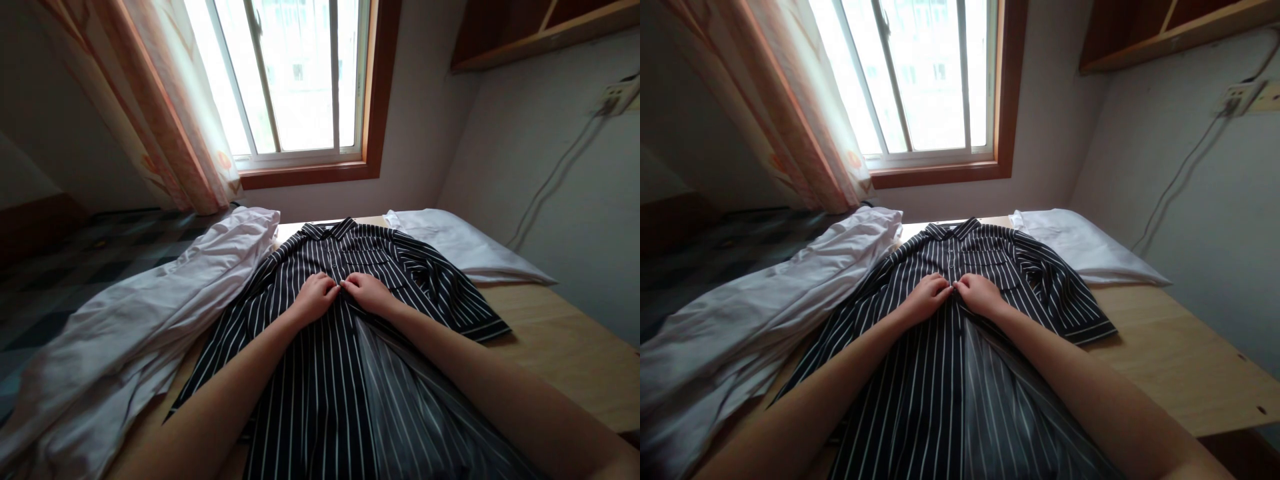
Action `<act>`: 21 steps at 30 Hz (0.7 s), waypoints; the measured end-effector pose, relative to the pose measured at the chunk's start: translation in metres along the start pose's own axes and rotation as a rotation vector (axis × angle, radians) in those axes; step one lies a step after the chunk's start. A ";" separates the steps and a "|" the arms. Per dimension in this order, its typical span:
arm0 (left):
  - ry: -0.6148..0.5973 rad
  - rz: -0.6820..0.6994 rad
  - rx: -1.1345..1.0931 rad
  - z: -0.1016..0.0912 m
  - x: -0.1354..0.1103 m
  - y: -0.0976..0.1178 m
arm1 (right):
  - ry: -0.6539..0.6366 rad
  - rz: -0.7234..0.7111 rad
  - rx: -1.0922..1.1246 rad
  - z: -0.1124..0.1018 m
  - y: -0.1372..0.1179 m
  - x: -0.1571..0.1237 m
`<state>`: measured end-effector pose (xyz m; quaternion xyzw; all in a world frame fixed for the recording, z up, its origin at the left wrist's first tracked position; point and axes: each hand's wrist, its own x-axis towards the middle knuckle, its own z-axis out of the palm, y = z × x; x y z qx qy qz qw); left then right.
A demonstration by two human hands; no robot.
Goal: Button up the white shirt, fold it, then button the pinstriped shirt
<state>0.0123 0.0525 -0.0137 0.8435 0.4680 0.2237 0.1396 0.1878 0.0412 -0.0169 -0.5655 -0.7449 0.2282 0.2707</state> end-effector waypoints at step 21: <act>0.212 0.056 0.079 -0.006 -0.010 0.001 | -0.029 -0.114 0.069 -0.010 0.003 -0.011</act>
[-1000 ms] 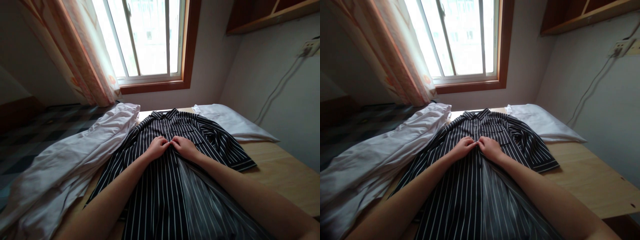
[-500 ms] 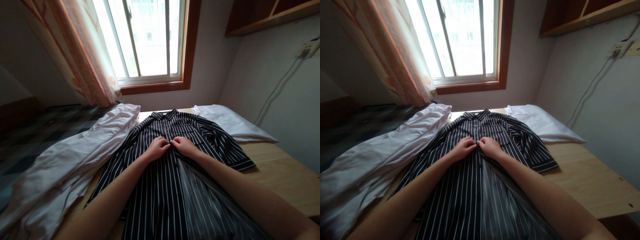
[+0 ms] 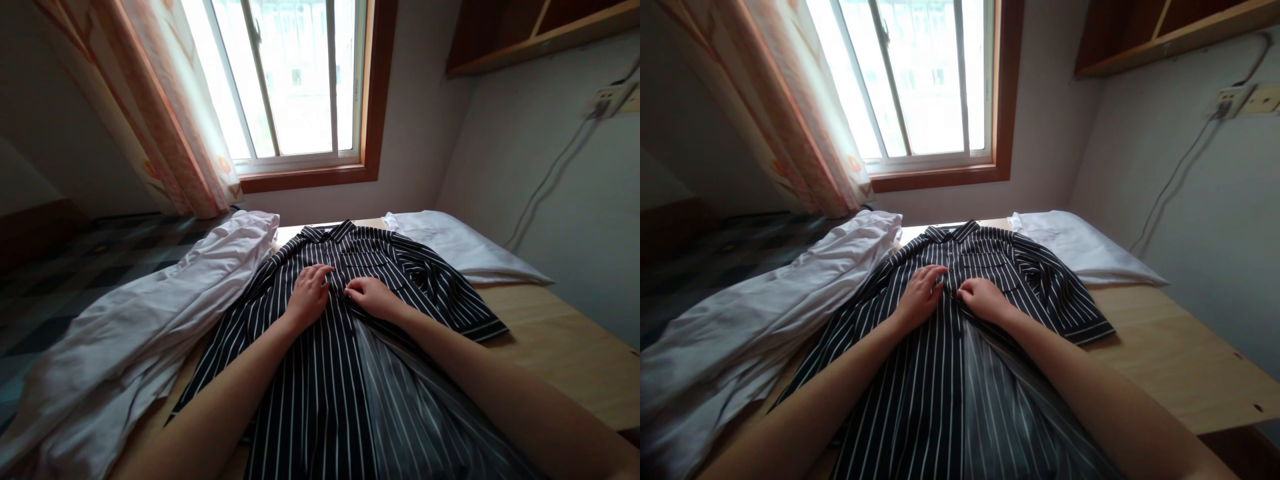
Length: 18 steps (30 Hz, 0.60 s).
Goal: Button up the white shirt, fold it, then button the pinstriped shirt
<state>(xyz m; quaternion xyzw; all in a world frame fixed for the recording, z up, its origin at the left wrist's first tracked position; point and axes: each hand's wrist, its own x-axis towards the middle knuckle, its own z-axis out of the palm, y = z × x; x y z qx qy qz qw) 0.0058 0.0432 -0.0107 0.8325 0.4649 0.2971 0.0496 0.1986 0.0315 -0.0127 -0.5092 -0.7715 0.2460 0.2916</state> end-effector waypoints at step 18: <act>-0.541 -0.032 0.212 -0.010 -0.004 0.005 | -0.048 0.134 -0.564 -0.030 0.041 0.012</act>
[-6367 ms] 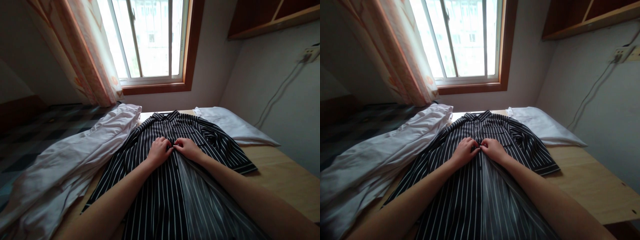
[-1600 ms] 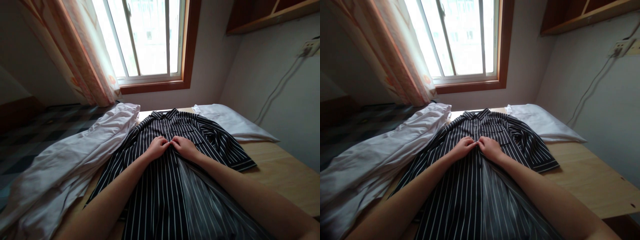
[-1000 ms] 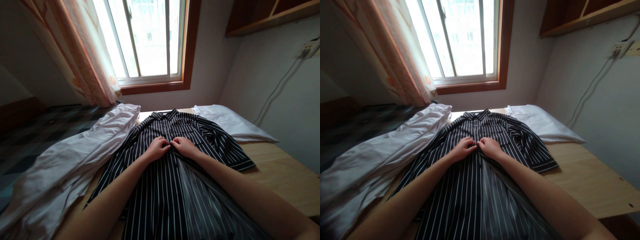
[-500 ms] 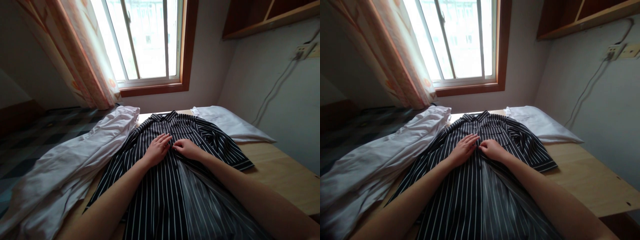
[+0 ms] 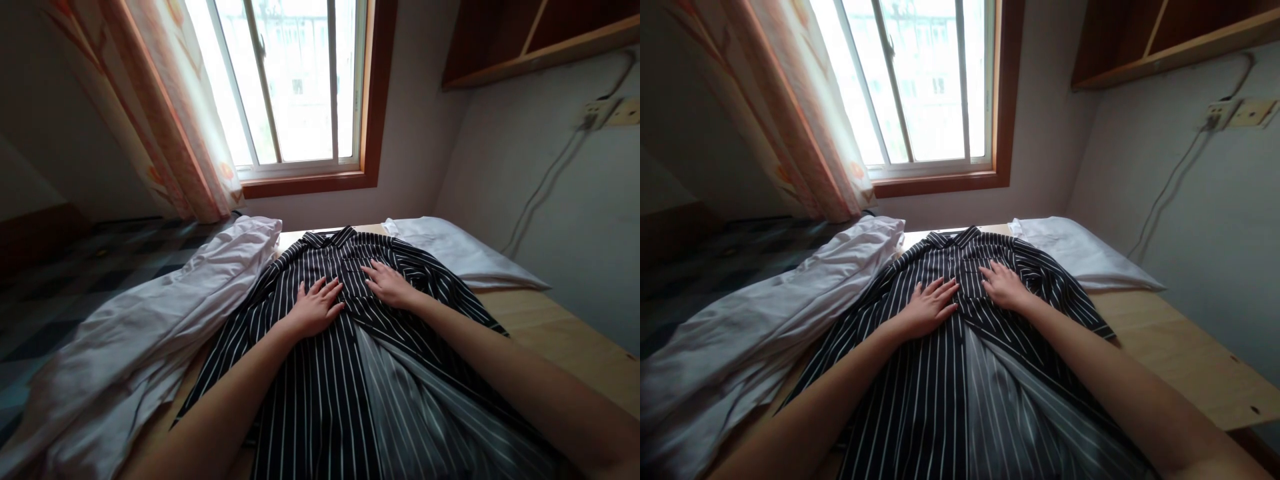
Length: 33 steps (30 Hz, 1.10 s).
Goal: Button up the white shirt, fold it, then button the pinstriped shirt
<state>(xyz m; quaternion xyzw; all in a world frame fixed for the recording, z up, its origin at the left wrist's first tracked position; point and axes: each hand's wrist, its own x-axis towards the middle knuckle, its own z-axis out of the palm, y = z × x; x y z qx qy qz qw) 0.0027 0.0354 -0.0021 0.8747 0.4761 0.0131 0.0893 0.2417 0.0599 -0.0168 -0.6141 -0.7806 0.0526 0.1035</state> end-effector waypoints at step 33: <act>0.000 -0.025 0.092 -0.004 0.055 -0.039 | -0.085 -0.077 -0.055 0.016 0.033 0.075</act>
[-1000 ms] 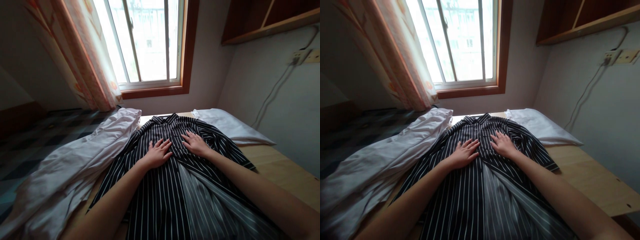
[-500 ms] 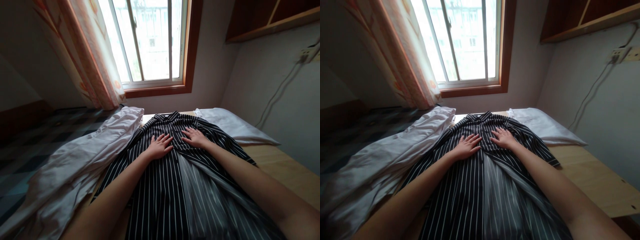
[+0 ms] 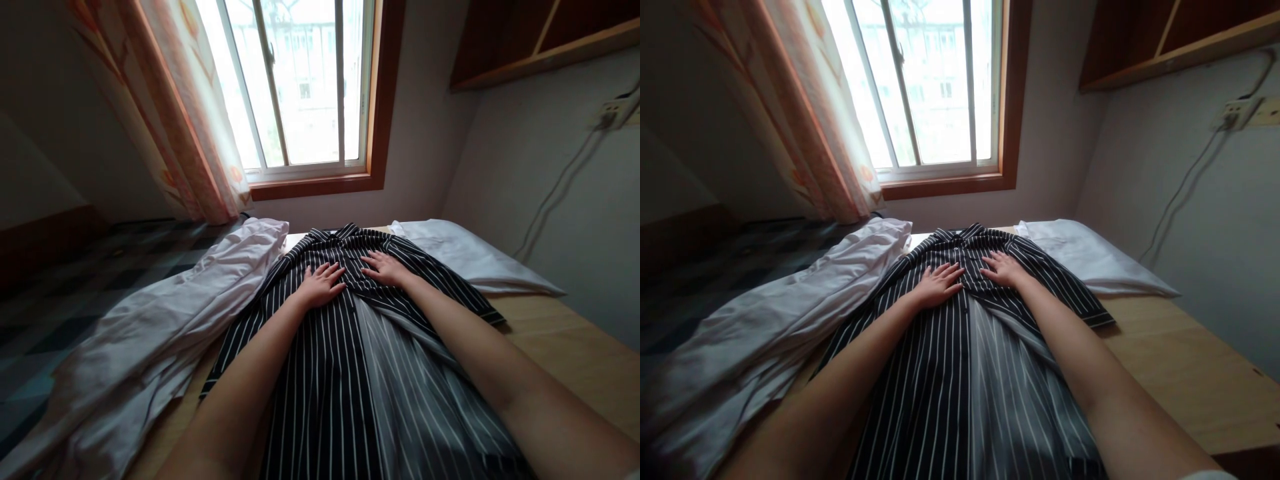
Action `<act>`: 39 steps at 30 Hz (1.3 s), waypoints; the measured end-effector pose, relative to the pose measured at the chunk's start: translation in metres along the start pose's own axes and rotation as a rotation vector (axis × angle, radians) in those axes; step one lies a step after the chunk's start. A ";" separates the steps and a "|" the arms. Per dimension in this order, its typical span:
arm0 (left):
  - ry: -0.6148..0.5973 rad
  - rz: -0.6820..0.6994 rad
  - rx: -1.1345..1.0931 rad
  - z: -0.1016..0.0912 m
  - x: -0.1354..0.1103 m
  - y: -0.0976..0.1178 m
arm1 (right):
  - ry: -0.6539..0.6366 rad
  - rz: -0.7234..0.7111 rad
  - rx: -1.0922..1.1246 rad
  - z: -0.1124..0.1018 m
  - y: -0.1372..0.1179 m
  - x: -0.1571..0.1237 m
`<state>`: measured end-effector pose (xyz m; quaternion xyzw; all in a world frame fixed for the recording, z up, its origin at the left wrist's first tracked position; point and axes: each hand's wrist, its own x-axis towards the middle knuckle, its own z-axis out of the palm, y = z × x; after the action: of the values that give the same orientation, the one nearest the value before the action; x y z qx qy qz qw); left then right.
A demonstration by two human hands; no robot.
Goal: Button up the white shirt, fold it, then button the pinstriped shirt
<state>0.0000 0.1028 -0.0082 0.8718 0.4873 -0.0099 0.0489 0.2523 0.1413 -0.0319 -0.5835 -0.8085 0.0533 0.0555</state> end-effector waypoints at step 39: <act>0.355 -0.002 -0.449 0.009 -0.064 0.063 | 0.013 0.027 1.071 -0.013 -0.082 -0.101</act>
<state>0.0199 0.0151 -0.0083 0.8268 0.4791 0.2511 0.1545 0.2087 0.0199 -0.0098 -0.4842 -0.6601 0.4556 0.3497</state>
